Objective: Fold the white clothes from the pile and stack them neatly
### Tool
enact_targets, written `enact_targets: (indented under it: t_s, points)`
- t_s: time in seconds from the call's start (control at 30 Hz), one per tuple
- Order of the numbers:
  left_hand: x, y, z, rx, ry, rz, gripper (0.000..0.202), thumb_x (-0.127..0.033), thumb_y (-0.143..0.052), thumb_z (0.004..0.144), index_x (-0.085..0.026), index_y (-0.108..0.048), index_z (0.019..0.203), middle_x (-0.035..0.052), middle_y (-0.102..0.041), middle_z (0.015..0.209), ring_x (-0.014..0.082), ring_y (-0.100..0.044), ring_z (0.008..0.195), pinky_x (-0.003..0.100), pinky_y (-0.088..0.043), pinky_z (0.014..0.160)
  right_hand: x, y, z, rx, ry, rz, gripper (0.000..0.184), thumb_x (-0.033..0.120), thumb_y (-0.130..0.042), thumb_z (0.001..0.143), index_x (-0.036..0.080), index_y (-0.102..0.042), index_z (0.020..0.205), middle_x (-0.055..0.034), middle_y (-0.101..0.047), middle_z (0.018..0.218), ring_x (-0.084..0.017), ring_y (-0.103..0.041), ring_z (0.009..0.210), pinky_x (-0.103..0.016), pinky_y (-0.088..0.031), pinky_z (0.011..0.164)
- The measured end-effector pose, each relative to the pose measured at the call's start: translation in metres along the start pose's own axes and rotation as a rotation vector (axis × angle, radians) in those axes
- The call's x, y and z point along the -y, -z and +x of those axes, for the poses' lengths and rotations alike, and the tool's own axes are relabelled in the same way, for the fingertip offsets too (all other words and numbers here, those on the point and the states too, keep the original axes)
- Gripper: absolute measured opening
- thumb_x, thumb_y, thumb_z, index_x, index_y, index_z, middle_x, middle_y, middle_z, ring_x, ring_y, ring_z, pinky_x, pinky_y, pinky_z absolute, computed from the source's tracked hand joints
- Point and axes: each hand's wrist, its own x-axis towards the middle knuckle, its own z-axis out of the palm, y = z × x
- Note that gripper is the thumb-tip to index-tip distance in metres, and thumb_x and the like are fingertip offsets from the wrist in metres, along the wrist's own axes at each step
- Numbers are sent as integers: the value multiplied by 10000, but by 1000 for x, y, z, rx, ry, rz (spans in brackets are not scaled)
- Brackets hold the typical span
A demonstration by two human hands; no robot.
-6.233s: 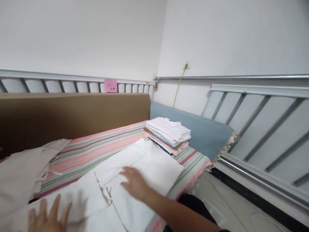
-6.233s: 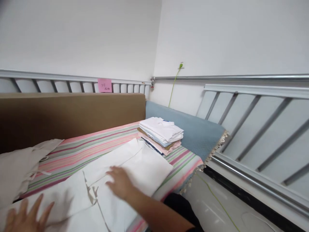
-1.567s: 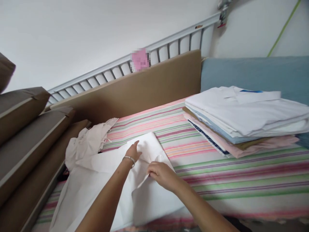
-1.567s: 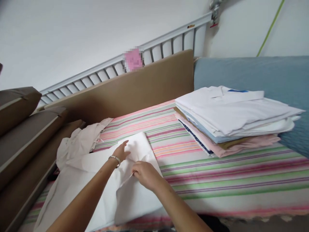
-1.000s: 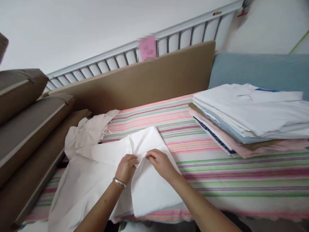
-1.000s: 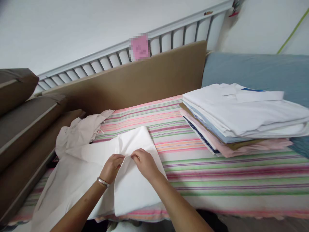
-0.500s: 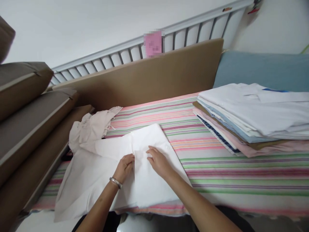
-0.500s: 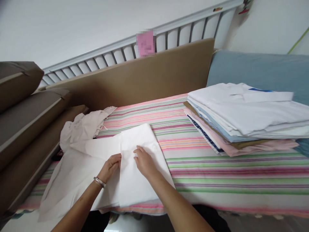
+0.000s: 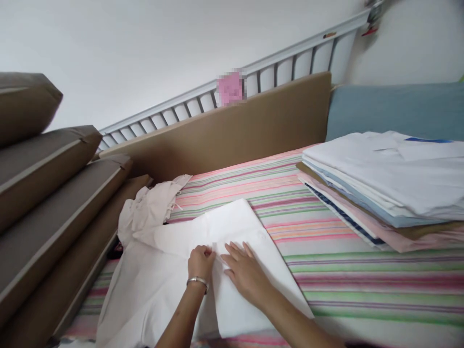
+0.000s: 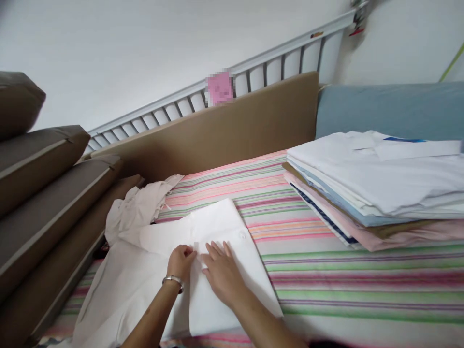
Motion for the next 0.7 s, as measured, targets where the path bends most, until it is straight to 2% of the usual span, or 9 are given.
enact_targets:
  t_s: [0.07, 0.13, 0.2, 0.23, 0.3, 0.4, 0.47, 0.6, 0.7]
  points:
    - [-6, 1, -2, -82, -106, 70, 170, -238, -488, 764, -166, -634, 812, 84, -645, 884, 217, -588, 879, 364, -450, 813, -2, -6, -3, 40, -20, -6, 395, 338, -470, 859, 263, -497, 1246, -60, -364, 1409, -233, -234, 1329, -491, -67, 1089]
    - [-14, -2, -2, -130, -285, 93, 269, -247, -421, 820, -171, -609, 997, 100, -612, 1092, 227, -530, 1069, 395, -407, 927, -4, -12, -3, 61, -22, -14, 460, 383, -465, 859, 261, -441, 1302, -72, -332, 1425, -238, -200, 1341, -491, -56, 1090]
    - [-21, -8, 4, -66, -450, 107, 374, -302, -361, 866, -183, -529, 1178, 89, -499, 1299, 223, -389, 1248, 415, -334, 1020, -6, -14, -3, 68, -9, -21, 506, 405, -447, 866, 244, -391, 1342, -83, -326, 1426, -231, -183, 1346, -479, -44, 1097]
    - [-24, -13, 10, -12, -483, 132, 418, -330, -339, 878, -188, -478, 1245, 78, -428, 1370, 224, -307, 1305, 428, -294, 1051, -7, -15, -3, 67, -7, -26, 516, 412, -441, 867, 240, -380, 1350, -84, -323, 1427, -228, -179, 1348, -474, -42, 1100]
    - [-25, -22, 25, 91, -435, 214, 490, -383, -311, 887, -187, -382, 1330, 71, -311, 1444, 238, -187, 1353, 457, -226, 1081, -8, -15, -4, 64, -16, -37, 500, 426, -431, 871, 254, -395, 1339, -71, -306, 1437, -225, -169, 1351, -469, -40, 1102]
    - [-20, -34, 50, 193, -270, 334, 615, -490, -270, 873, -166, -251, 1395, 84, -177, 1485, 258, -102, 1366, 479, -166, 1092, -8, -15, -5, 67, -34, -57, 457, 434, -416, 877, 295, -428, 1311, -45, -288, 1446, -225, -156, 1354, -479, -41, 1100]
    - [-15, -38, 59, 238, -220, 373, 673, -548, -232, 858, -170, -186, 1414, 80, -112, 1497, 256, -62, 1370, 482, -143, 1094, -8, -16, -5, 75, -30, -72, 454, 419, -417, 877, 301, -423, 1315, -41, -290, 1445, -229, -157, 1353, -487, -46, 1097]
    - [-17, -36, 64, 311, -200, 330, 708, -573, -225, 843, -172, -145, 1421, 84, -57, 1502, 268, -22, 1372, 506, -98, 1089, -9, -20, -3, 89, -26, -102, 459, 392, -445, 860, 286, -445, 1307, -59, -310, 1434, -254, -189, 1344, -508, -73, 1089]
    - [-25, -30, 66, 373, -172, 221, 730, -591, -313, 814, -182, -196, 1408, 96, -86, 1501, 289, -43, 1370, 540, -104, 1075, -12, -24, -2, 78, -26, -123, 453, 402, -461, 847, 302, -468, 1288, -55, -326, 1424, -270, -223, 1332, -526, -99, 1079]
